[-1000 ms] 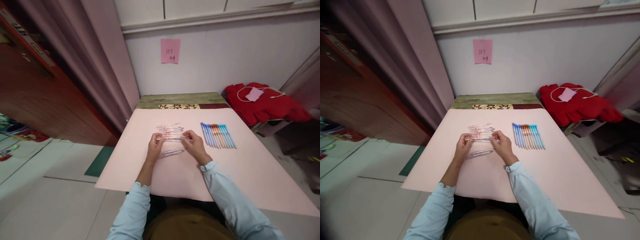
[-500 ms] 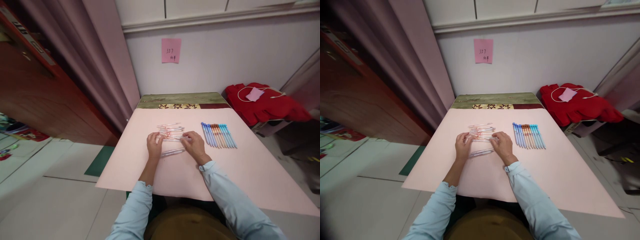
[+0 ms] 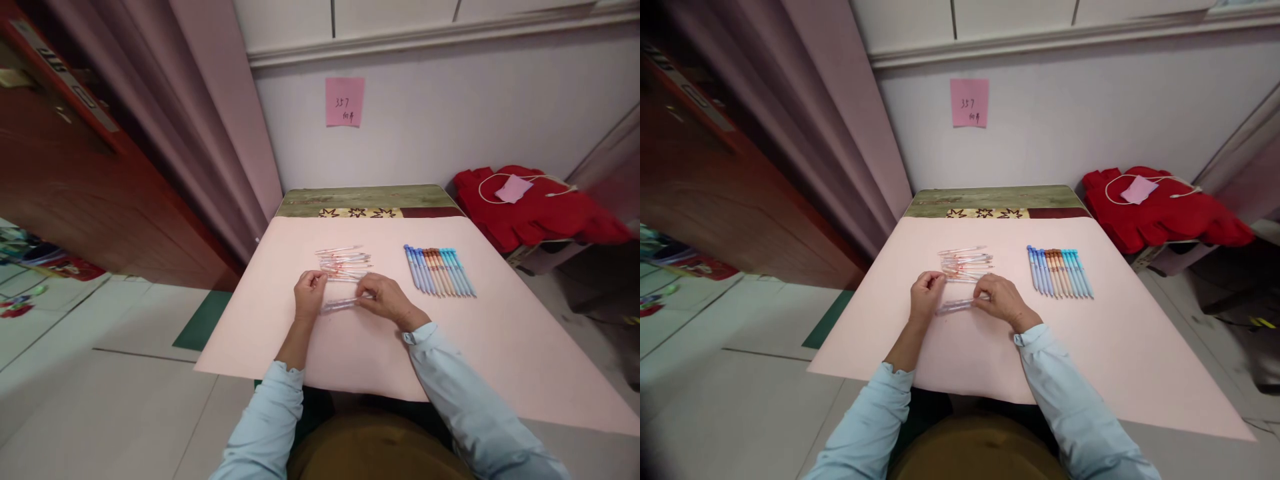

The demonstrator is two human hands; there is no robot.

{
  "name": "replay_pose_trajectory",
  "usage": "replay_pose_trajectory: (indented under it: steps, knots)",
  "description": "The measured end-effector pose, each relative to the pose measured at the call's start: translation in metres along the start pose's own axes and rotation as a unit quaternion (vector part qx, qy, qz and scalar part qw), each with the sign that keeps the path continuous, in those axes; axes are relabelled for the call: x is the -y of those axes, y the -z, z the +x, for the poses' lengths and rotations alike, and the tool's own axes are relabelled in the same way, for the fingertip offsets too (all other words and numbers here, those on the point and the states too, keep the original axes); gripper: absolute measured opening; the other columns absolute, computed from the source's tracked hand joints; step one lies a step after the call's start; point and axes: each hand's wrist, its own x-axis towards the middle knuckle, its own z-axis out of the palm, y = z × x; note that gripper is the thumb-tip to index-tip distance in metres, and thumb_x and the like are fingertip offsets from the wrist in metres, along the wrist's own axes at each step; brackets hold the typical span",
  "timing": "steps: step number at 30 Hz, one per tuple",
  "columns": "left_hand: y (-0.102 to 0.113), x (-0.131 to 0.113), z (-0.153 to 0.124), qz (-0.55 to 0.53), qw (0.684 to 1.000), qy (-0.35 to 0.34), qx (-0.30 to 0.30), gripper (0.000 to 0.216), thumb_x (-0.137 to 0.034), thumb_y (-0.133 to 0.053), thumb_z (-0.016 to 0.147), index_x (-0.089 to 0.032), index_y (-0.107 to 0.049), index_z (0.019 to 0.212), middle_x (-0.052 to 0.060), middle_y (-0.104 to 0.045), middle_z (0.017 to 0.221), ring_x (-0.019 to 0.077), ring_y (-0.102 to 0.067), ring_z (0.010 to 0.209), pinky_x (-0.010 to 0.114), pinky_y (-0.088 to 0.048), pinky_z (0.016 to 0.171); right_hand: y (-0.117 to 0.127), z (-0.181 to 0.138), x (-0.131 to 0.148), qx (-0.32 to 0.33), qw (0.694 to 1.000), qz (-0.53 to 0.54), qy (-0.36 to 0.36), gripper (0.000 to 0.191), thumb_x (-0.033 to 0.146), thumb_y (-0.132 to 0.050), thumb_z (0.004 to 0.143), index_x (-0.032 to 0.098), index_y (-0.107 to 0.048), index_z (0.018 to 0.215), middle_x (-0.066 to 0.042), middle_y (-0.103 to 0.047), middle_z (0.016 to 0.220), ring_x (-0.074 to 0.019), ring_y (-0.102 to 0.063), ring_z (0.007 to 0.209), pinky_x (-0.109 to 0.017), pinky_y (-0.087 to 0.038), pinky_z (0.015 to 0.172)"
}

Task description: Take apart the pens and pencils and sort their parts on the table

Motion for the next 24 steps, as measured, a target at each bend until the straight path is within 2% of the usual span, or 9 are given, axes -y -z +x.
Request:
replay_pose_trajectory:
  steps: [3,5,9,13,17,20,23,24]
  knots:
    - [0.000,-0.005,-0.001,-0.019,0.997,-0.027,0.074,0.015,-0.032,-0.065,0.084,-0.020,-0.073,0.085,0.004,-0.069,0.086,0.0165,-0.060,0.079,0.029,-0.048,0.076,-0.001,0.000,0.002,-0.006,0.999,0.026,-0.044,0.005,0.023,-0.073,0.081,0.023,-0.068,0.083,0.000,-0.069,0.081,-0.0149,-0.060,0.074,-0.025,-0.042,0.069]
    - [0.000,-0.007,-0.002,-0.034,0.991,-0.035,0.122,0.018,-0.034,-0.065,0.085,-0.020,-0.075,0.089,0.006,-0.072,0.092,0.0185,-0.062,0.087,0.031,-0.048,0.080,-0.002,-0.001,0.003,-0.037,0.996,0.039,-0.072,0.005,0.026,-0.072,0.082,0.023,-0.067,0.082,0.001,-0.070,0.080,-0.0145,-0.060,0.072,-0.025,-0.041,0.067]
    - [-0.002,-0.007,-0.004,-0.074,0.981,0.001,0.179,0.023,-0.035,-0.072,0.079,-0.019,-0.075,0.096,0.007,-0.073,0.095,0.0178,-0.063,0.081,0.030,-0.048,0.074,-0.003,-0.001,0.003,-0.094,0.988,0.068,-0.103,0.013,0.036,-0.068,0.085,0.023,-0.067,0.085,0.001,-0.069,0.077,-0.0144,-0.058,0.068,-0.024,-0.041,0.064]
    - [-0.002,-0.004,-0.003,-0.117,0.977,0.028,0.176,0.025,-0.035,-0.073,0.078,-0.018,-0.073,0.096,0.007,-0.073,0.097,0.0180,-0.064,0.083,0.030,-0.050,0.077,-0.003,0.000,0.003,-0.090,0.984,0.060,-0.139,0.023,0.043,-0.058,0.091,0.024,-0.070,0.094,0.002,-0.065,0.069,-0.0147,-0.055,0.061,-0.026,-0.038,0.061]
    - [-0.001,-0.005,-0.002,-0.120,0.977,0.034,0.176,0.025,-0.038,-0.071,0.079,-0.018,-0.072,0.094,0.006,-0.073,0.097,0.0181,-0.065,0.085,0.030,-0.050,0.080,-0.003,0.000,0.000,-0.072,0.982,0.047,-0.171,0.039,0.045,-0.048,0.095,0.022,-0.069,0.072,0.001,-0.061,0.060,-0.0151,-0.054,0.059,-0.026,-0.034,0.059]
    - [-0.001,-0.009,-0.002,-0.111,0.978,0.037,0.171,0.024,-0.039,-0.069,0.080,-0.017,-0.071,0.091,0.005,-0.072,0.091,0.0167,-0.063,0.081,0.028,-0.049,0.075,-0.002,0.000,0.001,-0.089,0.978,0.096,-0.159,0.031,0.044,-0.055,0.091,0.021,-0.066,0.074,0.002,-0.058,0.060,-0.0139,-0.050,0.058,-0.025,-0.035,0.057]
    - [0.001,-0.013,-0.003,-0.097,0.980,0.039,0.167,0.026,-0.041,-0.063,0.085,-0.017,-0.069,0.080,0.001,-0.064,0.071,0.0133,-0.056,0.066,0.025,-0.045,0.065,-0.001,0.001,0.004,-0.125,0.971,0.155,-0.132,0.020,0.041,-0.064,0.084,0.021,-0.064,0.085,0.002,-0.060,0.071,-0.0138,-0.051,0.064,-0.024,-0.039,0.060]
    - [0.001,-0.014,-0.003,-0.090,0.981,0.038,0.167,0.029,-0.043,-0.061,0.086,-0.017,-0.068,0.075,0.000,-0.060,0.065,0.0123,-0.052,0.062,0.024,-0.043,0.062,-0.001,0.001,0.005,-0.137,0.968,0.168,-0.124,0.023,0.041,-0.068,0.081,0.021,-0.064,0.091,0.001,-0.062,0.077,-0.0143,-0.052,0.068,-0.024,-0.040,0.063]
